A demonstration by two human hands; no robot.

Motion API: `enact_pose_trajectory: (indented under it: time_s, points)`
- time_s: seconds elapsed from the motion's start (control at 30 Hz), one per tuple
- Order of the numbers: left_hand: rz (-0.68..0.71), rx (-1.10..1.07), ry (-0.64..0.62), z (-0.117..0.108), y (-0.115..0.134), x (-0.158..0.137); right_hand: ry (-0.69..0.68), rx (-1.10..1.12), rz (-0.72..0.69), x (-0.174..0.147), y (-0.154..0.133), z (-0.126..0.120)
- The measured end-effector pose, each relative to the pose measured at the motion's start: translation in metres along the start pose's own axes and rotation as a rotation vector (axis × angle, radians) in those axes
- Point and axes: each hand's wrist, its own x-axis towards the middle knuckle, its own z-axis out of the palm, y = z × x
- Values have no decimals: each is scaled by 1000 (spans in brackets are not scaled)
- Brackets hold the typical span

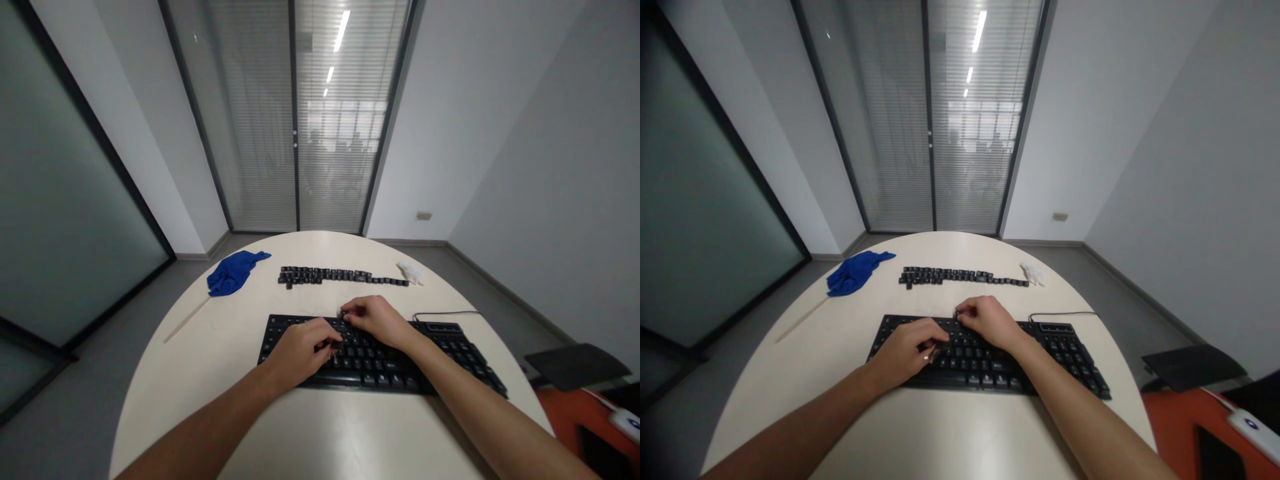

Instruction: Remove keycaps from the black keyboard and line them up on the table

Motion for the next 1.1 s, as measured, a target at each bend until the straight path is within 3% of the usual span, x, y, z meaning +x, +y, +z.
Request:
enact_pose_trajectory:
  time_s: [0.23,0.43,1.1]
  points:
    - [12,2,6,2,-4,-1,34,-297,28,43,5,11]
    - [34,3,24,4,-6,-1,79,-382,93,68,6,12]
    - [36,16,20,2,-5,-1,150,-429,141,91,2,31]
